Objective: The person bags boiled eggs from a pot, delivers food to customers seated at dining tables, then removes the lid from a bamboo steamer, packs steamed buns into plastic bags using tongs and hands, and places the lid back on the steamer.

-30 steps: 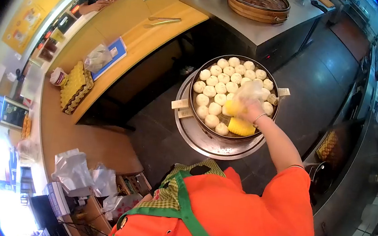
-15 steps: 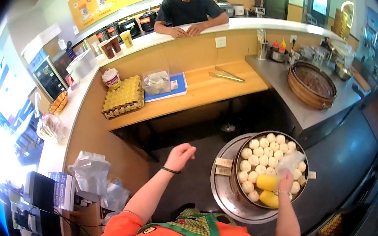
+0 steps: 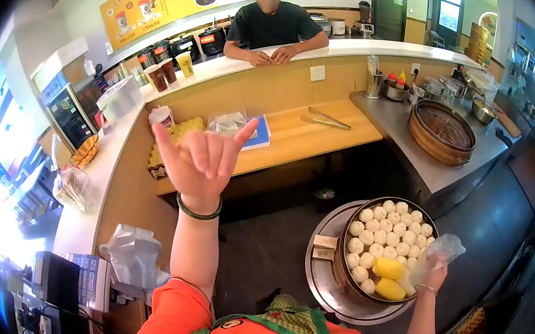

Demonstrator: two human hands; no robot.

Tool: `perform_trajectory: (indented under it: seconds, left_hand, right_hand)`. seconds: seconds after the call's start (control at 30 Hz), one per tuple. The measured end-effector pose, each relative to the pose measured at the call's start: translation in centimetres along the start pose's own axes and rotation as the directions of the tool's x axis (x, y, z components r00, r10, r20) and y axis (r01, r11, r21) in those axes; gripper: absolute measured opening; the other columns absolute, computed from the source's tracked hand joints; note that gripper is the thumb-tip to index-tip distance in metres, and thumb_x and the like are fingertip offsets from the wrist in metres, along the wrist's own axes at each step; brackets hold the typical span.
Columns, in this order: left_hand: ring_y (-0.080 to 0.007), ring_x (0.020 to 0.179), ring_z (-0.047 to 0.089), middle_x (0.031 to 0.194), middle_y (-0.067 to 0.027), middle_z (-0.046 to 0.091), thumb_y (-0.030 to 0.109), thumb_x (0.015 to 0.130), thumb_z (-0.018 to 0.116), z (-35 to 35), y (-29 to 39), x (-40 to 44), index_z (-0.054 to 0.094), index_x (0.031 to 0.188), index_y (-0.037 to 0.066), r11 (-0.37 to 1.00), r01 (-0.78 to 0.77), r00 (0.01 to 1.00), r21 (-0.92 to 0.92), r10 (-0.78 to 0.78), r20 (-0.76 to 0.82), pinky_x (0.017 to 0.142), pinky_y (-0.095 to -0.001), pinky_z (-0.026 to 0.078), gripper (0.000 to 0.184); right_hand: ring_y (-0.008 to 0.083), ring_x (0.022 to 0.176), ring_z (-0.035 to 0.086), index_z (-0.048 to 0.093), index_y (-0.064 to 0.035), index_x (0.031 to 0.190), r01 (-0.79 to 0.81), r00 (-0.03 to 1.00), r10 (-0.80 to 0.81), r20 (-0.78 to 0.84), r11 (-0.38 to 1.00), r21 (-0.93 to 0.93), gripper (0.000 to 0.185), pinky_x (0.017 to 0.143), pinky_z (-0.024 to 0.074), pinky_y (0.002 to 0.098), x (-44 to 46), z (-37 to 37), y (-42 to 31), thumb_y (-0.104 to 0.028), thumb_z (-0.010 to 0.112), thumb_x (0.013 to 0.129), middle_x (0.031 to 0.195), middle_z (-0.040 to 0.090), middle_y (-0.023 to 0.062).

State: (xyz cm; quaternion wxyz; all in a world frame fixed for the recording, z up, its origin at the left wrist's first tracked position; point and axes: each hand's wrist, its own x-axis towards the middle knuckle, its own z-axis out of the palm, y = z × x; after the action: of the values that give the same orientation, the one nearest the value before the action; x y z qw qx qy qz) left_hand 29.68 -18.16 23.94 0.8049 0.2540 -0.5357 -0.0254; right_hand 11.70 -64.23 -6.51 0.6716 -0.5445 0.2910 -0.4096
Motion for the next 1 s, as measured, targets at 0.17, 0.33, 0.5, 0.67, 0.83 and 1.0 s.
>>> perform_trajectory:
  seconds: [0.17, 0.33, 0.5, 0.67, 0.83, 1.0]
  left_hand:
    - [-0.0191, 0.039, 0.04, 0.037, -0.0044, 0.036, 0.058, 0.086, 0.005, 3.1, -1.0, 2.6, 0.044, 0.044, 0.005, 0.995, 0.067, 0.994, -0.079, -0.059, 0.096, 0.1, -0.0484, 0.021, 0.078]
    - [-0.0231, 0.078, 0.056, 0.08, -0.0061, 0.059, 0.024, 0.08, 0.054, 7.1, -10.5, -3.4, 0.059, 0.088, 0.007, 0.324, 0.147, 0.625, 0.935, -0.762, 0.167, 0.098, -0.055, 0.02, 0.02]
    - [-0.0272, 0.096, 0.048, 0.101, -0.0138, 0.05, 0.012, 0.066, 0.057, 11.1, -22.6, -13.9, 0.05, 0.093, 0.003, 0.463, -0.21, 0.702, 0.861, -0.542, 0.462, 0.088, -0.0383, 0.037, 0.029]
    - [-0.0286, 0.101, 0.044, 0.102, -0.0129, 0.046, 0.014, 0.062, 0.065, 12.9, -28.8, -18.6, 0.044, 0.106, 0.003, 0.463, -0.133, 0.625, 0.876, -0.647, 0.437, 0.089, -0.0382, 0.035, 0.05]
    - [-0.028, 0.098, 0.045, 0.101, -0.0113, 0.047, 0.02, 0.062, 0.067, 11.3, -29.8, -21.1, 0.046, 0.106, 0.006, 0.121, -0.064, 0.527, 0.991, -0.839, 0.137, 0.09, -0.043, 0.033, 0.051]
    - [-0.0259, 0.09, 0.051, 0.084, -0.0094, 0.055, 0.026, 0.064, 0.064, 9.5, -29.1, -15.4, 0.058, 0.086, 0.008, 0.092, -0.2, 0.551, 0.975, -0.812, 0.19, 0.093, -0.0435, 0.031, 0.029]
  right_hand:
    - [0.0119, 0.071, 0.051, 0.056, -0.0032, 0.087, 0.021, 0.984, -0.017, 0.179, 1.0, -0.017, 0.026, 0.07, 0.0431, 0.0266, -0.6, 2.2, -1.9, -0.028, 0.05, 0.086, 0.08, 0.055, 0.0026]
    - [0.0157, 0.075, 0.054, 0.059, -0.0017, 0.086, 0.369, 0.889, -0.27, 0.371, 0.901, -0.229, 0.022, 0.071, 0.0433, 0.0308, 1.2, 3.3, -2.1, -0.02, 0.048, 0.086, 0.081, 0.059, 0.0065]
    - [0.0288, 0.082, 0.055, 0.06, -0.0055, 0.083, 0.941, 0.23, -0.039, 0.972, 0.265, -0.212, 0.017, 0.075, 0.0425, 0.0376, -1.6, 6.8, -2.8, -0.012, 0.052, 0.07, 0.086, 0.059, 0.0138]
    - [0.0259, 0.099, 0.048, 0.061, -0.0103, 0.092, 0.963, -0.036, 0.155, 0.987, 0.271, -0.007, 0.025, 0.085, 0.0363, 0.0374, -2.1, 4.4, 1.6, -0.023, 0.051, 0.072, 0.109, 0.053, 0.0086]
    - [0.0258, 0.095, 0.05, 0.061, -0.0139, 0.092, 0.962, 0.044, 0.166, 0.985, 0.259, -0.086, 0.023, 0.082, 0.0384, 0.0372, -1.7, 1.2, 4.0, -0.023, 0.05, 0.074, 0.105, 0.055, 0.0085]
    - [0.0281, 0.087, 0.053, 0.059, -0.0114, 0.089, 0.968, -0.02, 0.096, 0.995, 0.253, -0.005, 0.018, 0.075, 0.0423, 0.0374, -1.6, 2.1, 4.0, -0.019, 0.053, 0.074, 0.099, 0.056, 0.0095]
